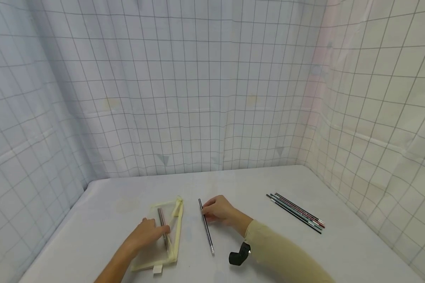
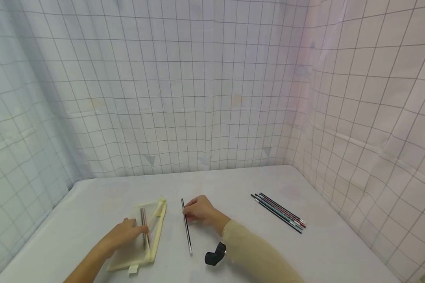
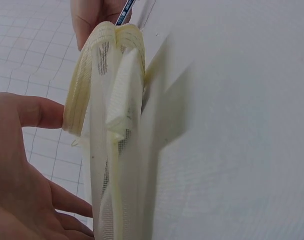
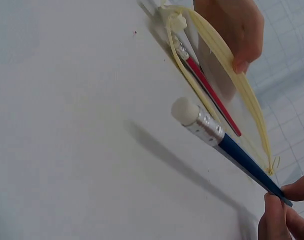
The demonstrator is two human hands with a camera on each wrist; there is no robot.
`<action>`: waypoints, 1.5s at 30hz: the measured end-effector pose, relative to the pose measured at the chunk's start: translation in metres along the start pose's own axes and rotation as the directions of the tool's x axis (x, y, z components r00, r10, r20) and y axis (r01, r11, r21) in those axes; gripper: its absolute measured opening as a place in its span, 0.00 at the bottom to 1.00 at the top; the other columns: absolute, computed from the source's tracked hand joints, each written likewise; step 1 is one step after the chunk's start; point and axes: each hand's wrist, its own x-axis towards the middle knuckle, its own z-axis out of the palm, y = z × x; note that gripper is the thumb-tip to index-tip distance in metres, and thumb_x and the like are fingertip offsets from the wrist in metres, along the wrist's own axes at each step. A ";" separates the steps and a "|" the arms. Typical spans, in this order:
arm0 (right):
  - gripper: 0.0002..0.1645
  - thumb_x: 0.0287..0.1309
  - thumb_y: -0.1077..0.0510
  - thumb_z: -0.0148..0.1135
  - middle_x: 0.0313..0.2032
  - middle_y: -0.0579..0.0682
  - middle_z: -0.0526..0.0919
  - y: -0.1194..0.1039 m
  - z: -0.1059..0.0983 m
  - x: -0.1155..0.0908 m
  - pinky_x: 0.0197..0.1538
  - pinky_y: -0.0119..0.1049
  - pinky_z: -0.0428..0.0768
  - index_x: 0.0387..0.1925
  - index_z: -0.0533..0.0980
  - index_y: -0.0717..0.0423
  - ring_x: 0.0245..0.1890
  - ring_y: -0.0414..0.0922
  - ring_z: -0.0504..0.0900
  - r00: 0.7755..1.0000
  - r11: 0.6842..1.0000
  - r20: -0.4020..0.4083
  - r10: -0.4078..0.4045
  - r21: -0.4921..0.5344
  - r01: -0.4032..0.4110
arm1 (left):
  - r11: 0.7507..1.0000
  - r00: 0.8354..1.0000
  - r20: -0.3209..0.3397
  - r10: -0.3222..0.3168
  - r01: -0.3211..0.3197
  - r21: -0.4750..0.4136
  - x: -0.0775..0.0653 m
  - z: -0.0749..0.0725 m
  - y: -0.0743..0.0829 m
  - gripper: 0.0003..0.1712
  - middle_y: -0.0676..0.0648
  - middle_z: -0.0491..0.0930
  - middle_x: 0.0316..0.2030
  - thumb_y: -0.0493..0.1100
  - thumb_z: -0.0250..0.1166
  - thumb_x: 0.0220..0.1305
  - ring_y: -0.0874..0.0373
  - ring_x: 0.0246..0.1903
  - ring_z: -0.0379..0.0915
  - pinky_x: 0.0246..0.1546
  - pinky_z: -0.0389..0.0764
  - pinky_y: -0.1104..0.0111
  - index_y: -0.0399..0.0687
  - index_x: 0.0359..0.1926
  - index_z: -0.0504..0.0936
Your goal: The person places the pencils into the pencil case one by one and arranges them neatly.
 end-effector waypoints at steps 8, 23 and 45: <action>0.06 0.57 0.71 0.70 0.31 0.55 0.85 -0.008 0.036 0.002 0.31 0.32 0.85 0.37 0.83 0.67 0.26 0.41 0.83 1.000 1.000 0.028 0.005 0.023 -0.005 | 1.000 1.000 -0.016 0.005 -0.005 0.031 0.000 -0.001 0.000 0.49 0.12 0.63 0.62 0.56 0.63 0.62 0.17 0.69 0.45 0.66 0.58 0.32 0.07 0.58 0.67; 0.03 0.56 0.72 0.70 0.27 0.56 0.86 -0.015 0.076 0.009 0.29 0.34 0.86 0.33 0.83 0.66 0.24 0.43 0.85 1.000 0.999 0.010 0.029 0.016 -0.030 | 0.999 1.000 -0.002 -0.017 0.017 0.033 0.000 0.000 0.001 0.48 0.10 0.60 0.63 0.58 0.63 0.63 0.18 0.67 0.55 0.62 0.64 0.33 0.09 0.58 0.68; 0.07 0.56 0.69 0.72 0.22 0.51 0.86 -0.024 0.100 0.007 0.22 0.29 0.81 0.28 0.80 0.60 0.16 0.39 0.81 0.991 0.998 -0.134 0.025 -0.060 -0.033 | 0.999 0.999 0.013 -0.045 0.045 -0.003 -0.001 0.002 0.000 0.53 0.09 0.48 0.67 0.58 0.62 0.63 0.16 0.69 0.48 0.65 0.59 0.32 0.08 0.63 0.61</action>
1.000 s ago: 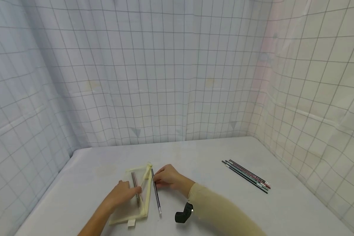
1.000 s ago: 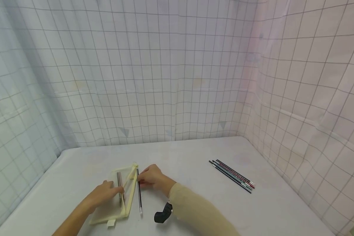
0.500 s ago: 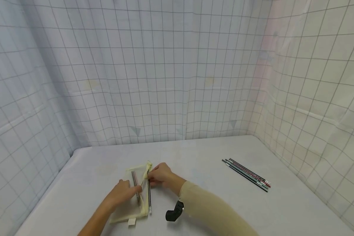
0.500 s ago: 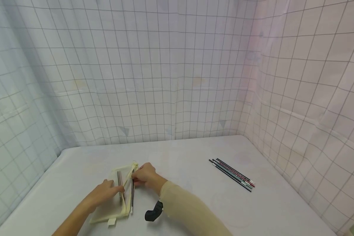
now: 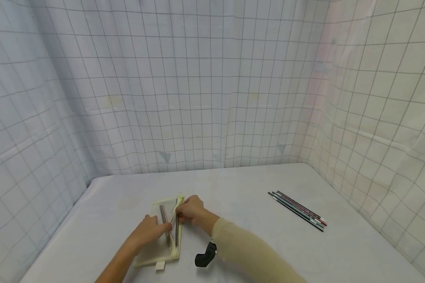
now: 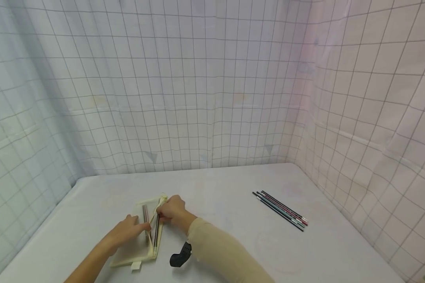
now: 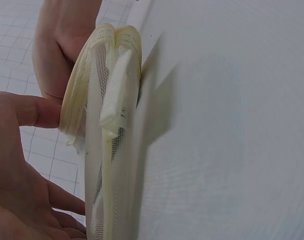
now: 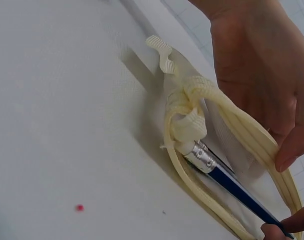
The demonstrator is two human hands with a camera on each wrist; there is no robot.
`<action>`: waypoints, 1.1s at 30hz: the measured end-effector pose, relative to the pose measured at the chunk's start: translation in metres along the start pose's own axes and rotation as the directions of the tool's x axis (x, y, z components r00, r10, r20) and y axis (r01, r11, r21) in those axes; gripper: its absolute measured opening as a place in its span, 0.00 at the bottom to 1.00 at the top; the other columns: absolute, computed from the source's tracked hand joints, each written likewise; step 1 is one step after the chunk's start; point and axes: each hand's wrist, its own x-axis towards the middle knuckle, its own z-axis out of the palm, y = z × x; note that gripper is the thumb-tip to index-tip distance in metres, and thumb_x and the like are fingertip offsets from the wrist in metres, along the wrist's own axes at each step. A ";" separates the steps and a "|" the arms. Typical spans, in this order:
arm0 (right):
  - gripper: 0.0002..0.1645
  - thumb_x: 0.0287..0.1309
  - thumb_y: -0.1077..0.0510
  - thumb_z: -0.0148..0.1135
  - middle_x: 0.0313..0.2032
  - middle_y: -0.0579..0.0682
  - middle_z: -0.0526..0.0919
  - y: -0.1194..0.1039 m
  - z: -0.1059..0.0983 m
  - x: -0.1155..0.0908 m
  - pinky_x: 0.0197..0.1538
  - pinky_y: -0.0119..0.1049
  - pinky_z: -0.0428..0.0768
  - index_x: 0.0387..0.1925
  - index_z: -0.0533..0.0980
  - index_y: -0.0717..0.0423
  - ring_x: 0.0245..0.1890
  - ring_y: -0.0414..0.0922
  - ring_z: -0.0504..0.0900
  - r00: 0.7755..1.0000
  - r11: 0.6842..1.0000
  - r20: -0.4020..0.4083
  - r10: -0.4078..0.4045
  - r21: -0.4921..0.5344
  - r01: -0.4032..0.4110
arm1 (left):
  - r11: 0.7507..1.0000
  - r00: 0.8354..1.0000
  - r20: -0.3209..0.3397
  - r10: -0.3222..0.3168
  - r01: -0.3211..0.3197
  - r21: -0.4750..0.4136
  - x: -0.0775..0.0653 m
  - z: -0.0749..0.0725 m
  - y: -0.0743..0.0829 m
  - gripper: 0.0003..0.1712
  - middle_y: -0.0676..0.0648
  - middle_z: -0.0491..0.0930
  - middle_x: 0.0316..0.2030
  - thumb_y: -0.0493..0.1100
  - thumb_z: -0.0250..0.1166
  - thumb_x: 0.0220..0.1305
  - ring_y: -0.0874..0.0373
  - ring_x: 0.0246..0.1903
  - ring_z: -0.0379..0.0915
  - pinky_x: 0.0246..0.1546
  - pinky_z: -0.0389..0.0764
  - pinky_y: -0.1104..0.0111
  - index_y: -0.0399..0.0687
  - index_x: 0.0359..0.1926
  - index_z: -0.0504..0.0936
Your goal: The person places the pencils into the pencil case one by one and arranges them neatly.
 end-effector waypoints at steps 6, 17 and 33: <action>0.07 0.59 0.69 0.71 0.23 0.50 0.84 0.003 0.002 0.002 0.25 0.30 0.83 0.27 0.81 0.60 0.19 0.40 0.83 0.997 0.995 0.033 -0.070 -0.071 0.072 | 1.000 1.000 -0.001 0.013 -0.013 0.004 -0.001 -0.002 0.002 0.53 0.09 0.45 0.68 0.59 0.61 0.65 0.16 0.70 0.42 0.67 0.54 0.31 0.08 0.65 0.59; 0.09 0.53 0.71 0.75 0.19 0.52 0.84 -0.001 -0.008 -0.010 0.25 0.31 0.84 0.23 0.83 0.61 0.17 0.41 0.83 0.980 0.964 0.177 -0.091 -0.232 0.132 | 1.000 1.000 0.009 0.023 -0.023 0.007 -0.003 -0.004 0.004 0.53 0.08 0.44 0.67 0.61 0.60 0.68 0.15 0.69 0.42 0.67 0.52 0.29 0.08 0.64 0.60; 0.04 0.61 0.72 0.68 0.27 0.57 0.87 0.001 -0.014 -0.017 0.26 0.32 0.84 0.36 0.85 0.65 0.24 0.44 0.85 0.923 0.996 0.385 -0.024 -0.073 0.057 | 1.000 1.000 0.014 0.014 -0.014 -0.013 -0.004 -0.003 0.000 0.55 0.09 0.44 0.68 0.61 0.62 0.65 0.16 0.70 0.41 0.66 0.53 0.30 0.08 0.65 0.59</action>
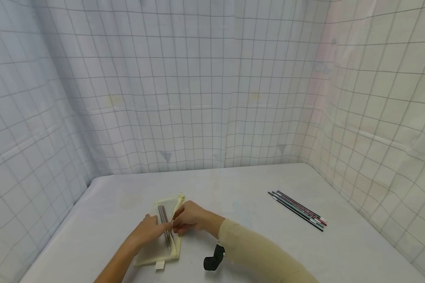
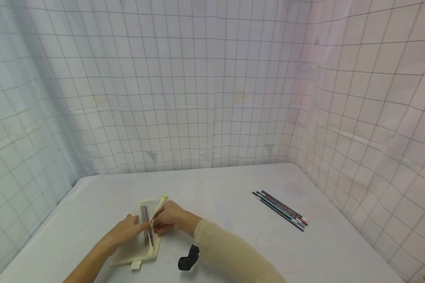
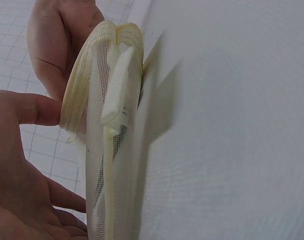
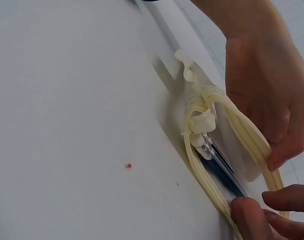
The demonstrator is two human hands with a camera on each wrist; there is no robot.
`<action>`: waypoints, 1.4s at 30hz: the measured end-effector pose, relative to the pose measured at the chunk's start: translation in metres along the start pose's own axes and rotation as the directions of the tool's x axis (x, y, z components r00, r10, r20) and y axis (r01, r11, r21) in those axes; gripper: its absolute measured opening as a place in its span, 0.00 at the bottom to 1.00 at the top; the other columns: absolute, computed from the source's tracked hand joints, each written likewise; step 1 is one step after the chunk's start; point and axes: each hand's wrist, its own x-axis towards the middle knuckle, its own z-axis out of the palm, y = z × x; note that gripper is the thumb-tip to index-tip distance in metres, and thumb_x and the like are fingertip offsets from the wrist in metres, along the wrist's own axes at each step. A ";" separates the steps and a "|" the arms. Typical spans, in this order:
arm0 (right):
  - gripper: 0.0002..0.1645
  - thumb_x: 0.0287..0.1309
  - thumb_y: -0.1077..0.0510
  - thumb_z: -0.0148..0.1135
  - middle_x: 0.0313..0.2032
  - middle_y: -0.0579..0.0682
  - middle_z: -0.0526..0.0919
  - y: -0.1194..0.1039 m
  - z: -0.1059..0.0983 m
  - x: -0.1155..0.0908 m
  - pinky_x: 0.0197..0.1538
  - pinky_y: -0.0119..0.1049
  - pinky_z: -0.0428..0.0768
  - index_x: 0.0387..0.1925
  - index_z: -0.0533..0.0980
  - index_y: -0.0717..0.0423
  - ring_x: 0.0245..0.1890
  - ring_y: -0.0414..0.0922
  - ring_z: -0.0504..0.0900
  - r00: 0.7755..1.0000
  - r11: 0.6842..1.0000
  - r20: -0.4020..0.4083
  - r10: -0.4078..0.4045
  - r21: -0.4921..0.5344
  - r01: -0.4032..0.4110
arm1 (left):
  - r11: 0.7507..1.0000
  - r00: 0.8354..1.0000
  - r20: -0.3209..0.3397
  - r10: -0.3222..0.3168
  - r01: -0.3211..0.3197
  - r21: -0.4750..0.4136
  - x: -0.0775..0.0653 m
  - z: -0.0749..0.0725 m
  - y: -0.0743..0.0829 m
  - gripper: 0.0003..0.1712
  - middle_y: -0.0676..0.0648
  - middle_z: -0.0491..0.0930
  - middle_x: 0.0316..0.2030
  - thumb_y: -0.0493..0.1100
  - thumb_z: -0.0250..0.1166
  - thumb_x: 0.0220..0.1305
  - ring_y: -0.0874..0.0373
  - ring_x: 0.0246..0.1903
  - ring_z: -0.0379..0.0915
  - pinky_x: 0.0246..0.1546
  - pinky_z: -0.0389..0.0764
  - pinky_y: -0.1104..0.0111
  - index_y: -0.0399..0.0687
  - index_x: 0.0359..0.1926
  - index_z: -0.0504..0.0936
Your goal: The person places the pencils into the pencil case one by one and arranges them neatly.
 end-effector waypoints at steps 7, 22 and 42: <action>0.07 0.59 0.71 0.70 0.29 0.56 0.87 -0.003 -0.014 -0.003 0.27 0.35 0.85 0.40 0.85 0.65 0.25 0.44 0.85 1.000 1.000 0.003 0.003 -0.030 -0.003 | 1.000 1.000 -0.009 0.000 0.000 -0.003 0.000 0.000 0.000 0.52 0.09 0.46 0.67 0.58 0.63 0.62 0.15 0.69 0.44 0.65 0.56 0.29 0.10 0.63 0.63; 0.12 0.59 0.66 0.73 0.37 0.54 0.87 -0.009 -0.051 -0.015 0.35 0.41 0.87 0.45 0.84 0.62 0.34 0.49 0.89 0.999 0.995 -0.002 0.033 -0.093 -0.033 | 0.999 1.000 -0.029 0.008 -0.007 0.040 0.002 0.000 0.000 0.50 0.08 0.51 0.66 0.57 0.63 0.63 0.15 0.66 0.52 0.63 0.62 0.31 0.10 0.62 0.65; 0.19 0.58 0.63 0.75 0.37 0.53 0.88 -0.003 -0.094 -0.026 0.39 0.44 0.87 0.51 0.83 0.62 0.36 0.49 0.87 0.999 0.986 -0.025 0.024 -0.167 -0.027 | 1.000 0.999 -0.032 0.006 -0.005 0.023 0.001 0.003 -0.003 0.52 0.09 0.48 0.67 0.57 0.64 0.61 0.15 0.68 0.48 0.66 0.58 0.31 0.09 0.63 0.63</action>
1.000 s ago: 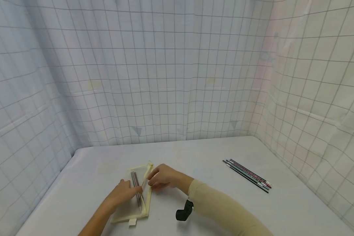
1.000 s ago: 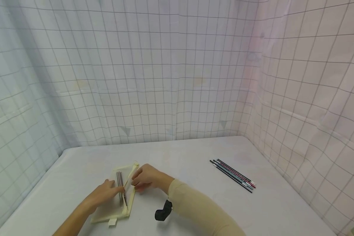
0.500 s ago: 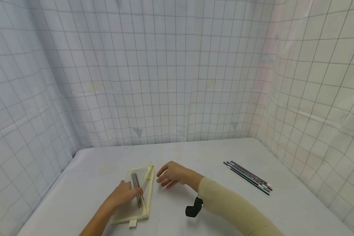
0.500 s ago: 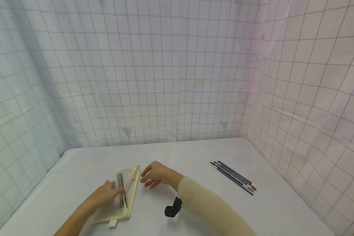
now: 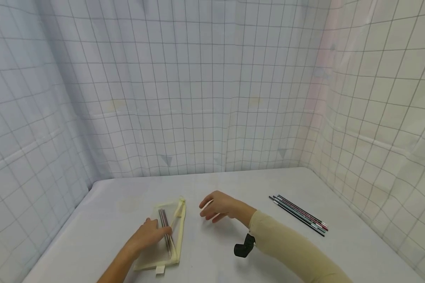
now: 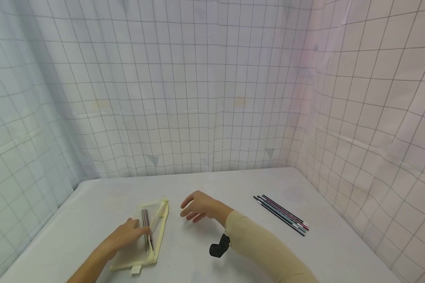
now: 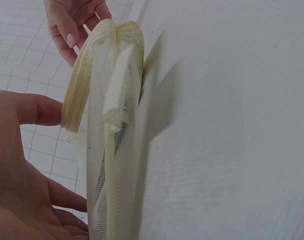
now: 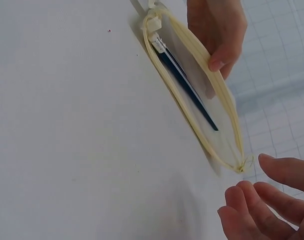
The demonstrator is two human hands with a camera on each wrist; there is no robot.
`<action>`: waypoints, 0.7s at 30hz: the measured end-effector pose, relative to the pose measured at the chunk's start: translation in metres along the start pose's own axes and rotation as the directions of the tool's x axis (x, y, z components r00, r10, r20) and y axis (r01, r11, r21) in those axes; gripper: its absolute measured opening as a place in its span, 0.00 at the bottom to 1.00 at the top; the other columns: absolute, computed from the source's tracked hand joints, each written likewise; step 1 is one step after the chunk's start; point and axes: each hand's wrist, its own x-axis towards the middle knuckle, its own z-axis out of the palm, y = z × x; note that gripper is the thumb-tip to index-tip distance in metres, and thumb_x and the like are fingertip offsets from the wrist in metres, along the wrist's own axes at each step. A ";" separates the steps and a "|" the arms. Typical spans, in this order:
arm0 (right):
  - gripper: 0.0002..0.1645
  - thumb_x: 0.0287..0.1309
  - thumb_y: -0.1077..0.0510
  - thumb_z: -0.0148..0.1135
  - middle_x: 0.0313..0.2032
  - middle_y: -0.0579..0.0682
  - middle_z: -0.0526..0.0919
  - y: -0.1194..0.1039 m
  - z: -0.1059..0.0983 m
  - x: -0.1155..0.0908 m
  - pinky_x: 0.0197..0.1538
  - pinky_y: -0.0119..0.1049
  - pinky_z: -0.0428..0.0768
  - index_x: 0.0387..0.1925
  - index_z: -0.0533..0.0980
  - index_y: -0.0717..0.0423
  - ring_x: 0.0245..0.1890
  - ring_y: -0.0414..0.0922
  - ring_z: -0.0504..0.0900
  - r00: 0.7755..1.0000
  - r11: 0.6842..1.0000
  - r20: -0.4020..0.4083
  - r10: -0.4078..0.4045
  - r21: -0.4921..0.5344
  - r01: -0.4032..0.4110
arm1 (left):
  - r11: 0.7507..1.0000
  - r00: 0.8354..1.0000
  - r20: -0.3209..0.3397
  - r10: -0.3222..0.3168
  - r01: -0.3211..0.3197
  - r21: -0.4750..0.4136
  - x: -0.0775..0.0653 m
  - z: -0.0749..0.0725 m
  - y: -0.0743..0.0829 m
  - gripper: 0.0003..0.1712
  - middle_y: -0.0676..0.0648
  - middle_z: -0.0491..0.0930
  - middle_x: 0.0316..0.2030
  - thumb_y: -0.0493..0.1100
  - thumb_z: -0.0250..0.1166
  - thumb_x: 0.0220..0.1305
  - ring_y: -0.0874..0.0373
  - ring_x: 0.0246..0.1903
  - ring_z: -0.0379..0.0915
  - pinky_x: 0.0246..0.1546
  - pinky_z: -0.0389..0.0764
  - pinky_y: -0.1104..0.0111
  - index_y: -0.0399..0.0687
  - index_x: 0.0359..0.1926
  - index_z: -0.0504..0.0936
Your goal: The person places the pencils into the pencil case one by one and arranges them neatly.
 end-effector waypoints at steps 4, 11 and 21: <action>0.20 0.59 0.62 0.75 0.37 0.52 0.88 0.002 -0.012 -0.004 0.40 0.44 0.87 0.52 0.83 0.62 0.37 0.49 0.87 1.000 1.000 -0.021 -0.001 -0.022 0.000 | 1.000 1.000 -0.002 0.001 -0.001 -0.004 0.000 0.000 0.000 0.52 0.09 0.49 0.67 0.56 0.64 0.61 0.15 0.68 0.48 0.66 0.57 0.31 0.09 0.63 0.63; 0.23 0.59 0.62 0.75 0.40 0.53 0.88 0.010 -0.035 -0.019 0.41 0.44 0.87 0.55 0.81 0.65 0.38 0.49 0.87 0.999 1.000 -0.044 -0.014 -0.020 0.013 | 1.000 1.000 -0.014 0.008 -0.008 -0.003 0.001 0.002 -0.003 0.51 0.09 0.50 0.66 0.56 0.65 0.60 0.14 0.67 0.50 0.65 0.58 0.31 0.09 0.62 0.65; 0.25 0.59 0.62 0.74 0.41 0.52 0.88 0.023 -0.067 -0.034 0.42 0.44 0.87 0.57 0.79 0.67 0.39 0.49 0.87 0.994 0.999 -0.106 -0.012 -0.032 0.009 | 1.000 1.000 -0.024 0.005 -0.005 0.001 0.002 0.003 -0.003 0.51 0.08 0.49 0.66 0.56 0.65 0.59 0.14 0.67 0.49 0.65 0.58 0.31 0.10 0.62 0.65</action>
